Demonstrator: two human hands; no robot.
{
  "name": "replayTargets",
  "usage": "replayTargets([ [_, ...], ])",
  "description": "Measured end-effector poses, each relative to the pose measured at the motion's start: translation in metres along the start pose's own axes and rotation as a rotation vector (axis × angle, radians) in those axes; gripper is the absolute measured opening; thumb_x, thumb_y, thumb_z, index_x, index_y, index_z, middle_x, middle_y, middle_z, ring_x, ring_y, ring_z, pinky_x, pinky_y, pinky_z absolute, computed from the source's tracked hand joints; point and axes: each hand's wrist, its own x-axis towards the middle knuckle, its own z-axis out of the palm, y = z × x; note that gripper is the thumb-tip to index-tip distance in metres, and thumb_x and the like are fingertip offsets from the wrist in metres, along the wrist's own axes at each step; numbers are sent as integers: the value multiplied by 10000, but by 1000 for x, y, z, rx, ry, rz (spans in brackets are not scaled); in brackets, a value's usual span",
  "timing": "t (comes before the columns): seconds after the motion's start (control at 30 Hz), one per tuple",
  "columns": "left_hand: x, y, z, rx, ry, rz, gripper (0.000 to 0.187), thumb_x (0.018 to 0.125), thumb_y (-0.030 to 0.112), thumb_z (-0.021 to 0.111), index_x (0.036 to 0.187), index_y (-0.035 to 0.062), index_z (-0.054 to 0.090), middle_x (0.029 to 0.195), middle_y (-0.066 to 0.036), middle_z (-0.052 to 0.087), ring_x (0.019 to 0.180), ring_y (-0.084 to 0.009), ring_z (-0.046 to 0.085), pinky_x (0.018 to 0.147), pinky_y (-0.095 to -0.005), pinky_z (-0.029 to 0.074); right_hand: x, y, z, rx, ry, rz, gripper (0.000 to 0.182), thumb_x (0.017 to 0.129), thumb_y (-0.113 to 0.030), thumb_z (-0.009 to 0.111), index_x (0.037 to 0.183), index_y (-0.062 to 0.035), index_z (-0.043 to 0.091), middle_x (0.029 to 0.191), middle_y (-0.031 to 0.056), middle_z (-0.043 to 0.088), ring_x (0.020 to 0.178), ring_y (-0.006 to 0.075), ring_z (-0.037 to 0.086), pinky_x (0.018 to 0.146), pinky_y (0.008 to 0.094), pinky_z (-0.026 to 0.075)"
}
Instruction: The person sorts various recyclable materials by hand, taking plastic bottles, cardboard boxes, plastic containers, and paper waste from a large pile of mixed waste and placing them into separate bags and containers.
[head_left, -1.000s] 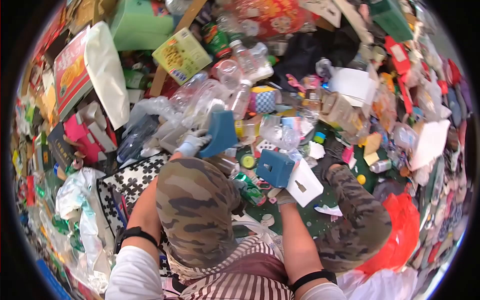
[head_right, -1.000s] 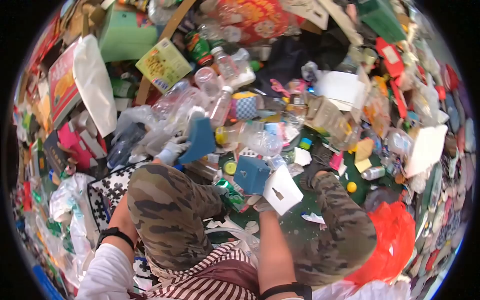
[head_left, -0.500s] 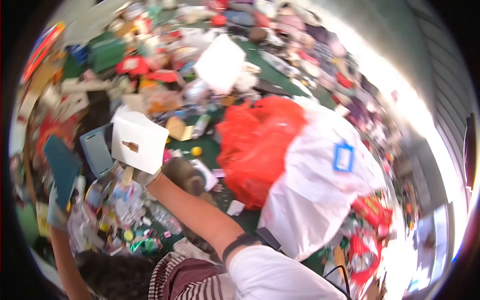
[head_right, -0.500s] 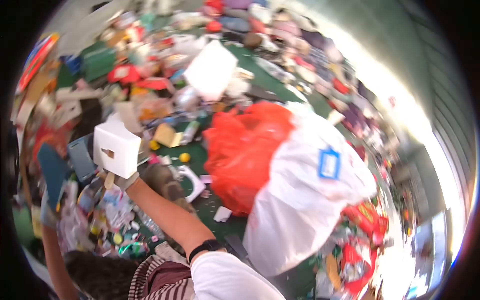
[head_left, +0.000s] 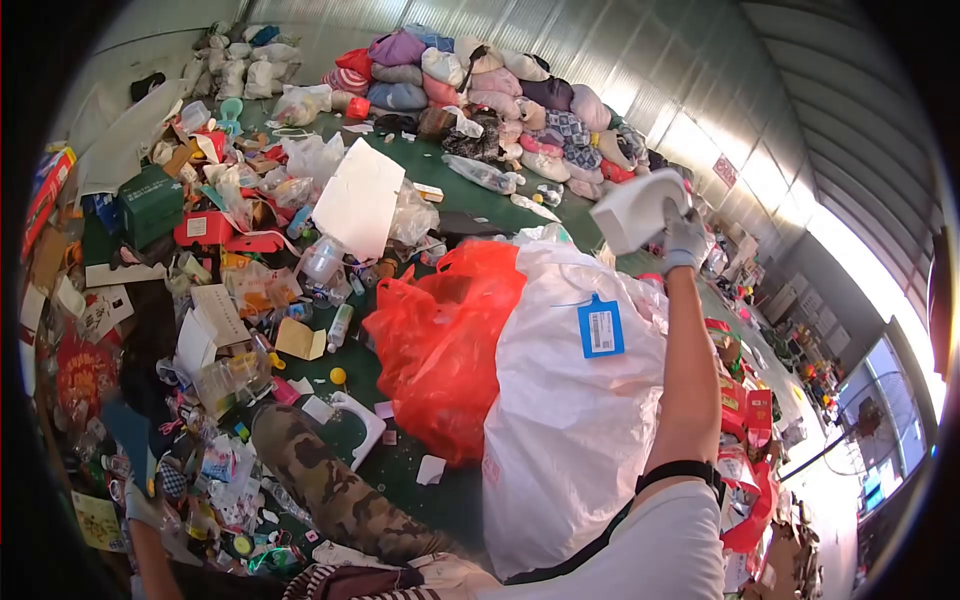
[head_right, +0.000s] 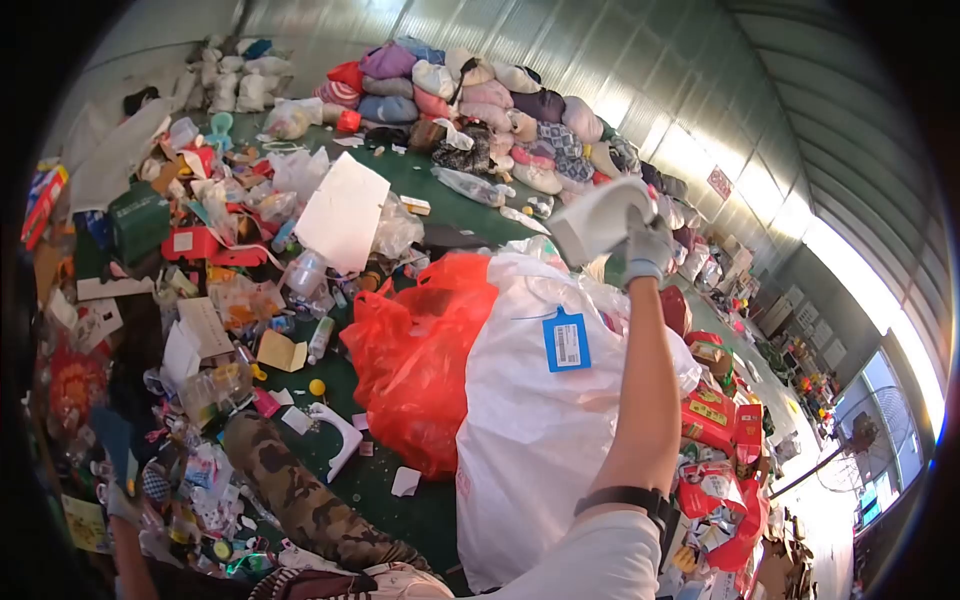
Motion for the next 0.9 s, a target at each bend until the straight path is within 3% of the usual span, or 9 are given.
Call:
replayTargets([
  [0.1, 6, 4, -24, -23, 99, 126, 209, 886, 261, 473, 1015, 121, 562, 920, -2, 608, 787, -165, 596, 683, -269, 514, -2, 61, -26, -583, 52, 30, 548, 722, -418, 631, 1074, -3, 566, 944, 201, 621, 825, 369, 589, 771, 386, 454],
  [0.27, 12, 22, -53, -45, 282, 114, 385, 887, 440, 450, 1132, 148, 497, 1070, -14, 525, 892, -162, 528, 696, -269, 509, -79, 121, -31, -772, -25, 150, 470, 731, -369, 617, 1025, -5, 571, 933, 212, 608, 890, 334, 586, 789, 405, 447],
  [0.37, 15, 27, -53, -31, 322, 60, 376, 888, 428, 452, 1134, 147, 495, 1087, -16, 518, 933, -159, 509, 710, -260, 511, -93, 121, -31, -552, -342, 287, 447, 692, -305, 640, 1023, -10, 584, 874, 194, 632, 818, 348, 603, 739, 378, 467],
  [0.43, 21, 25, -54, -40, 320, 58, 368, 886, 417, 457, 1142, 155, 495, 1103, -20, 513, 966, -161, 494, 718, -269, 514, -94, 89, -37, -705, -901, 102, 459, 672, -265, 627, 1049, -7, 576, 906, 183, 637, 822, 320, 612, 734, 364, 469],
  [0.5, 38, 18, -57, -27, 307, 82, 343, 881, 388, 471, 1142, 167, 499, 1137, -25, 503, 979, -165, 493, 728, -291, 513, -107, 45, -35, -691, -1099, 397, 476, 642, -301, 627, 1018, -10, 607, 939, 164, 640, 850, 284, 617, 749, 350, 468],
  [0.57, 31, 14, -34, -16, 272, 20, 328, 879, 378, 476, 1137, 177, 503, 1126, -21, 516, 983, -168, 496, 719, -306, 509, -133, 41, -36, -1133, -1529, -89, 510, 627, -366, 644, 1001, -18, 637, 985, 201, 624, 918, 315, 603, 820, 374, 463],
  [0.7, 28, -3, 17, 189, 110, 33, 292, 882, 352, 481, 1126, 194, 510, 1074, -4, 562, 964, -172, 519, 680, -337, 495, -167, 22, -38, -1066, -1551, 128, 533, 660, -458, 624, 939, -3, 654, 973, 204, 625, 915, 313, 603, 801, 373, 469],
  [0.77, -8, -11, 77, 284, 43, 102, 253, 868, 207, 456, 1115, 184, 503, 921, -21, 590, 789, -178, 587, 616, -302, 506, -169, 5, -48, -819, -1342, 575, 584, 708, -548, 581, 875, 8, 647, 943, 195, 629, 896, 315, 603, 789, 376, 465],
  [0.9, 43, -22, 86, 442, 117, 204, 300, 868, 125, 456, 1165, 156, 487, 951, -57, 615, 767, -193, 614, 574, -309, 507, -174, 28, -98, -924, -1058, 78, 436, 833, -395, 555, 1058, -22, 583, 859, 80, 619, 746, 174, 569, 698, 311, 454],
])
